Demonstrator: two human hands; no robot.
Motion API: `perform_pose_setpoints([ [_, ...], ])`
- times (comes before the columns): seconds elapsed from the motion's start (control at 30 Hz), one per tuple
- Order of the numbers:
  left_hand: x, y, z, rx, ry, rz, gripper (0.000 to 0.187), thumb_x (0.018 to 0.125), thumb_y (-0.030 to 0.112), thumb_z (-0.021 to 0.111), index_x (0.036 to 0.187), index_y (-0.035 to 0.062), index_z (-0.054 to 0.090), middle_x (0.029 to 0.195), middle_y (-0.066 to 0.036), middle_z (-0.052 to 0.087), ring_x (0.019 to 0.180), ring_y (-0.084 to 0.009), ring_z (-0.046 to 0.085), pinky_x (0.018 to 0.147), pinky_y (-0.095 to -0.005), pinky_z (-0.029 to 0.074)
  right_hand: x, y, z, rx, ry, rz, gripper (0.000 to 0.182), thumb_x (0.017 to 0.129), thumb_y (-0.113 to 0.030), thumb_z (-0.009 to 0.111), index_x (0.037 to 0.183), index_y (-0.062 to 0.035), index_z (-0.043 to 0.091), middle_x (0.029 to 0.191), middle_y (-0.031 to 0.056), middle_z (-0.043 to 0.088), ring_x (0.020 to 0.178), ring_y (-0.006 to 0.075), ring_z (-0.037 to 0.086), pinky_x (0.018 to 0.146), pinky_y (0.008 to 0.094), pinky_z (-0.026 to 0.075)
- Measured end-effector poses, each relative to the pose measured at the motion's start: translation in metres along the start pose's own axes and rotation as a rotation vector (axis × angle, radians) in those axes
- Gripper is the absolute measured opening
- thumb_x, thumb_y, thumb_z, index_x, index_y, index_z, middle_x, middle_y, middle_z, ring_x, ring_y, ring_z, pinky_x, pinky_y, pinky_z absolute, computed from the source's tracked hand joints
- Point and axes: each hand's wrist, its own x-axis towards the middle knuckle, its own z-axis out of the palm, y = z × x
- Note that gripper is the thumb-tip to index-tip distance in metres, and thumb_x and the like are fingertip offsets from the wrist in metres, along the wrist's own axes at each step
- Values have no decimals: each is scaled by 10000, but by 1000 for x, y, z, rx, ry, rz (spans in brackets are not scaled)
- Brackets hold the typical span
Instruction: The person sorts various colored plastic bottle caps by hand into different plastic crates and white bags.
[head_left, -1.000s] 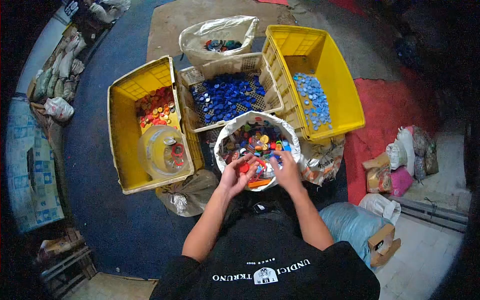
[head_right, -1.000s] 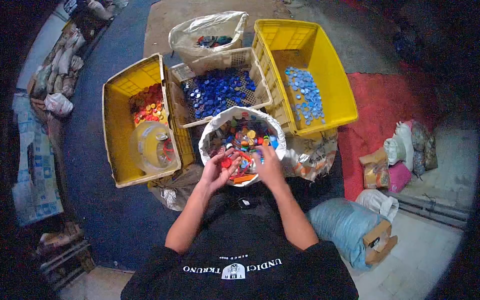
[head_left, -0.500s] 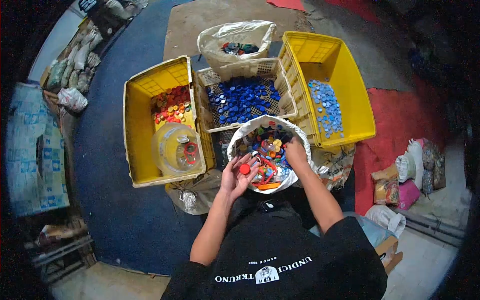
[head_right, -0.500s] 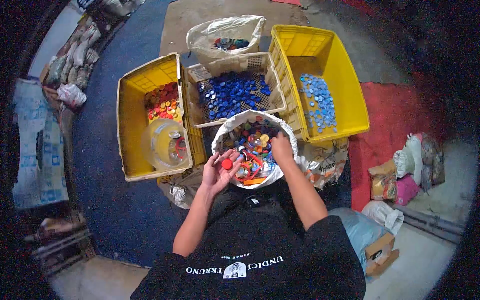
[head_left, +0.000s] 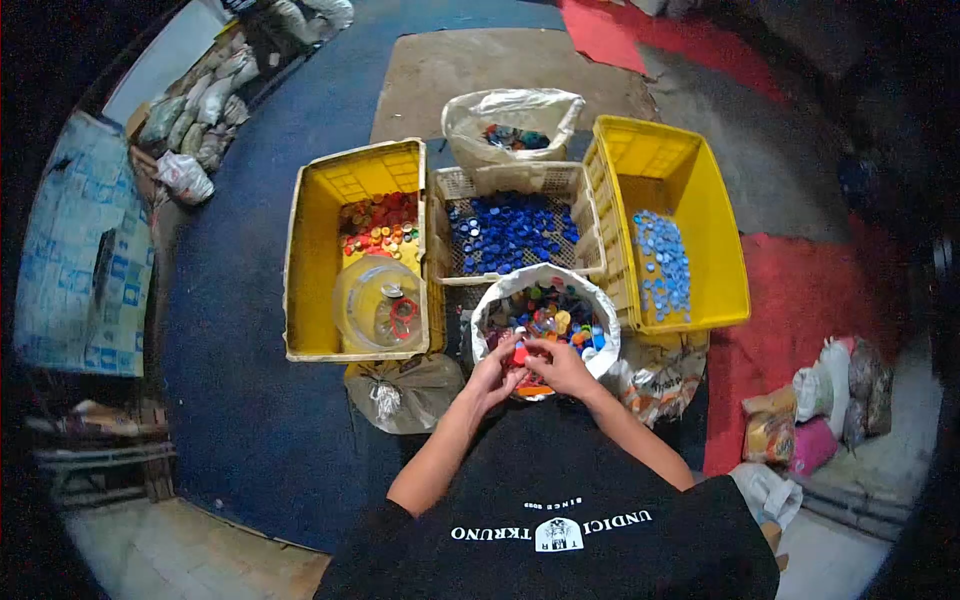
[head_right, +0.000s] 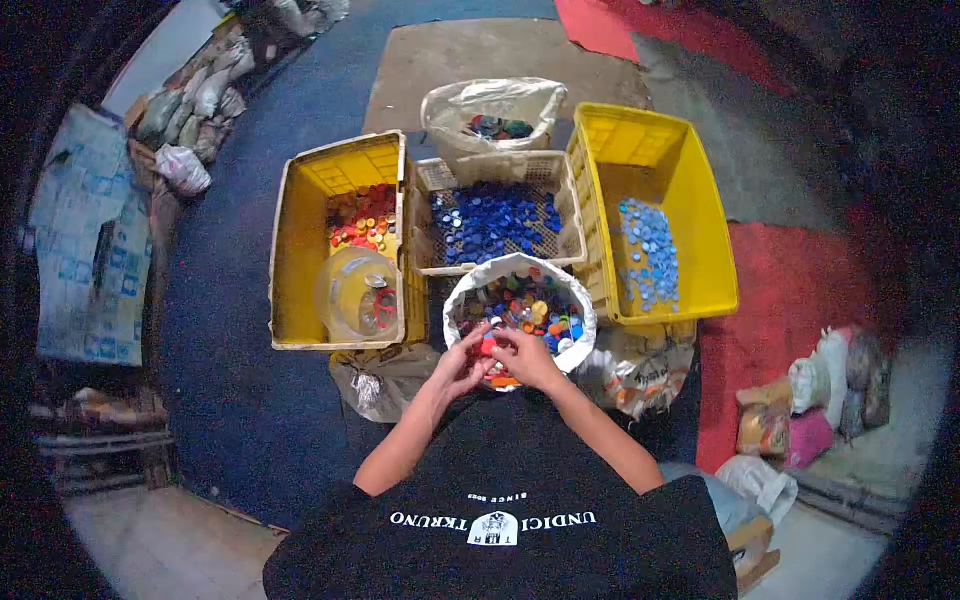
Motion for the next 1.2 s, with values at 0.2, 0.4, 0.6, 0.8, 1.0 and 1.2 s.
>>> perform_pose_setpoints([
  [0.2, -11, 35, -35, -143, 4, 48, 179, 933, 169, 563, 1044, 33, 600, 895, -89, 644, 804, -178, 623, 685, -292, 542, 46, -21, 40, -54, -201, -40, 412, 841, -287, 668, 1167, -38, 632, 908, 132, 709, 805, 188, 680, 740, 319, 531],
  [0.4, -15, 233, 0, -233, -80, 434, 543, 961, 372, 437, 1308, -40, 372, 1249, -229, 482, 1166, -335, 485, 1033, -461, 382, 186, -136, 81, 34, 18, -330, 581, 812, -242, 667, 1290, 33, 484, 1102, 201, 624, 1025, 276, 607, 937, 352, 460],
  [0.6, -47, 256, 7, -52, 225, 726, 667, 954, 432, 424, 1459, 49, 215, 1476, -207, 262, 1340, -323, 323, 1098, -461, 288, 178, -134, 47, 22, 21, -259, 586, 803, -275, 676, 1310, -43, 494, 1342, 213, 443, 1180, 281, 511, 981, 358, 455],
  [0.8, -24, 114, -39, 674, 298, 659, 431, 948, 229, 535, 1321, 26, 459, 1188, -109, 582, 1002, -205, 605, 791, -298, 493, 95, 16, -40, -26, 220, -1, 405, 832, -201, 654, 1178, -3, 585, 1094, 163, 639, 988, 236, 630, 905, 341, 482],
  [1.0, -11, 31, 3, 1436, -13, 725, 197, 846, 91, 644, 1038, 45, 657, 941, -104, 685, 811, -189, 661, 724, -296, 509, 43, 69, -60, -232, 288, 135, 228, 795, -104, 622, 999, -8, 657, 896, 133, 687, 880, 211, 660, 786, 340, 517],
  [1.2, 51, 25, 14, 1797, 43, 731, 172, 772, 31, 567, 919, 58, 651, 858, -187, 644, 827, -372, 631, 713, -445, 506, 47, 142, -78, -484, 387, 362, 224, 785, -81, 588, 984, -60, 689, 925, 174, 678, 878, 308, 657, 779, 378, 508],
])
